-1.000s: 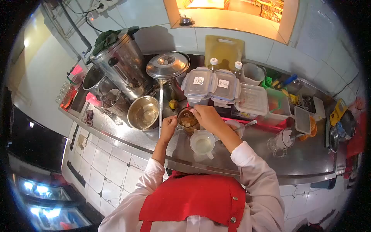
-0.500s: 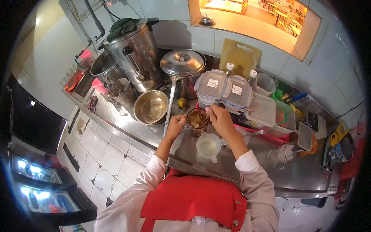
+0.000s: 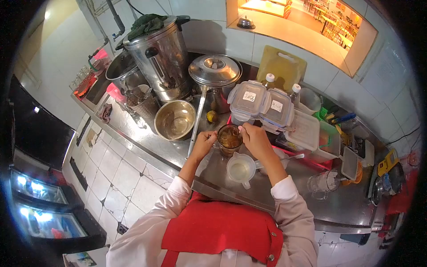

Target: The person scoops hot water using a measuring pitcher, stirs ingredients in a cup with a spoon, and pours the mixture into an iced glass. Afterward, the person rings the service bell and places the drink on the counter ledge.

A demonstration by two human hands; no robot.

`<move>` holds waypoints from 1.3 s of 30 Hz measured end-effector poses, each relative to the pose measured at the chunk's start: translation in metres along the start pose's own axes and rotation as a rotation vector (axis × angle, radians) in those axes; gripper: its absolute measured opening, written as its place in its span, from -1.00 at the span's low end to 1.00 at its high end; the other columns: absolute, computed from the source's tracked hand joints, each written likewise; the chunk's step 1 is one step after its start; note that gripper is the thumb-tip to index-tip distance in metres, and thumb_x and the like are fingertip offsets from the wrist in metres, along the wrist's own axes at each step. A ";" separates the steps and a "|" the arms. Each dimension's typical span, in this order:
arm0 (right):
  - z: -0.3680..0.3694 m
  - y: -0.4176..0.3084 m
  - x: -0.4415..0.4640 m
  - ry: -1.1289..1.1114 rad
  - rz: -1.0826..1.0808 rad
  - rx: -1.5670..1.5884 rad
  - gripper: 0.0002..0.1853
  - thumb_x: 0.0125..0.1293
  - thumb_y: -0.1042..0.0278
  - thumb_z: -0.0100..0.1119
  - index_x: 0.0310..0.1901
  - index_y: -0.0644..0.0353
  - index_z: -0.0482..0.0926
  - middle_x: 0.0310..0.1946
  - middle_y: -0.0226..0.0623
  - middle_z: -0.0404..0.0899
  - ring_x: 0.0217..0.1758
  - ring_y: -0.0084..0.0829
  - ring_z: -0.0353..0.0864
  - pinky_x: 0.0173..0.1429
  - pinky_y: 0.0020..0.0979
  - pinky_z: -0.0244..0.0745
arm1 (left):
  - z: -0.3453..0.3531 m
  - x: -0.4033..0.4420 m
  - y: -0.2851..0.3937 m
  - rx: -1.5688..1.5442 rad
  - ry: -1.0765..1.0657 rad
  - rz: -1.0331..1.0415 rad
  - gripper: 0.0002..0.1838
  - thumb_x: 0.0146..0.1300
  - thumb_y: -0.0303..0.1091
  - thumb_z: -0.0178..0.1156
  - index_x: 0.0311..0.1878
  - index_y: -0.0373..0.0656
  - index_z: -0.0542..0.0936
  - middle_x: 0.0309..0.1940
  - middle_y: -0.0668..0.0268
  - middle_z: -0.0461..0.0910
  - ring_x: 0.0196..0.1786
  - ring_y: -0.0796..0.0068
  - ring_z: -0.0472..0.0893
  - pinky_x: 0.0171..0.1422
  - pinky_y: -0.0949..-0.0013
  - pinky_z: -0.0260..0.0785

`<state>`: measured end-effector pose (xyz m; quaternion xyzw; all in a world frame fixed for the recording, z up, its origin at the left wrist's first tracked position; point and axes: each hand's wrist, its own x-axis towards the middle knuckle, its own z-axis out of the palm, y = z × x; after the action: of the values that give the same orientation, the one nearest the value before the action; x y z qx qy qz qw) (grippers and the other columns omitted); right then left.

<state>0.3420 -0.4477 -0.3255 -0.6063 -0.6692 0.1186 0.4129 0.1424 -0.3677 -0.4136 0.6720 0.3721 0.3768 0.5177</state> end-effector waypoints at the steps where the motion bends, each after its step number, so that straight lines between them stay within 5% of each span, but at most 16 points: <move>1: -0.003 -0.006 0.001 -0.050 0.063 0.045 -0.75 0.41 0.33 0.03 -0.36 0.34 0.50 -0.66 -0.20 0.49 -0.61 -0.40 0.49 -0.42 -0.37 0.37 | 0.000 0.000 -0.001 0.009 0.000 0.013 -0.58 0.42 -0.19 0.02 -0.57 -0.21 0.37 -0.65 0.57 0.24 -0.50 0.74 0.18 -0.44 0.45 0.05; 9: -0.001 -0.007 0.002 -0.096 0.119 0.106 -0.77 0.41 0.34 0.02 -0.35 0.32 0.50 -0.70 -0.25 0.48 -0.65 -0.43 0.47 -0.45 -0.38 0.36 | 0.000 0.001 -0.004 -0.026 -0.019 0.001 -0.59 0.43 -0.22 -0.01 -0.55 -0.22 0.36 -0.64 0.57 0.25 -0.48 0.74 0.18 -0.40 0.47 0.07; 11: 0.000 -0.007 0.001 0.003 0.072 0.086 -0.74 0.40 0.35 0.03 -0.41 0.34 0.46 -0.69 -0.13 0.48 -0.61 -0.22 0.55 -0.44 -0.25 0.39 | 0.000 0.001 -0.003 -0.024 -0.019 -0.013 -0.59 0.43 -0.22 -0.01 -0.55 -0.22 0.36 -0.63 0.57 0.26 -0.48 0.74 0.19 -0.39 0.48 0.07; 14: -0.001 -0.006 0.002 -0.092 0.086 0.114 -0.74 0.42 0.30 0.02 -0.37 0.32 0.50 -0.71 -0.25 0.48 -0.66 -0.45 0.47 -0.48 -0.39 0.33 | 0.001 0.001 -0.003 -0.048 -0.015 0.006 -0.59 0.43 -0.22 0.00 -0.55 -0.22 0.36 -0.63 0.57 0.26 -0.48 0.75 0.18 -0.39 0.47 0.07; 17: -0.002 -0.010 0.001 -0.025 0.110 0.071 -0.75 0.40 0.34 0.03 -0.38 0.34 0.48 -0.67 -0.12 0.50 -0.60 -0.21 0.55 -0.43 -0.26 0.40 | 0.000 0.003 -0.011 -0.030 0.003 -0.019 -0.62 0.36 -0.25 0.09 -0.50 -0.35 0.41 -0.65 0.51 0.25 -0.49 0.72 0.21 -0.42 0.45 0.11; 39: -0.003 -0.009 0.001 -0.113 0.137 0.101 -0.73 0.42 0.28 0.03 -0.37 0.31 0.50 -0.69 -0.15 0.50 -0.60 -0.24 0.58 -0.43 -0.28 0.41 | 0.001 0.000 -0.003 -0.016 0.005 -0.011 -0.60 0.39 -0.24 0.03 -0.57 -0.24 0.32 -0.65 0.55 0.19 -0.49 0.73 0.16 -0.43 0.43 0.04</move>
<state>0.3373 -0.4502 -0.3175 -0.6214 -0.6416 0.2140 0.3955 0.1430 -0.3674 -0.4164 0.6648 0.3742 0.3785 0.5241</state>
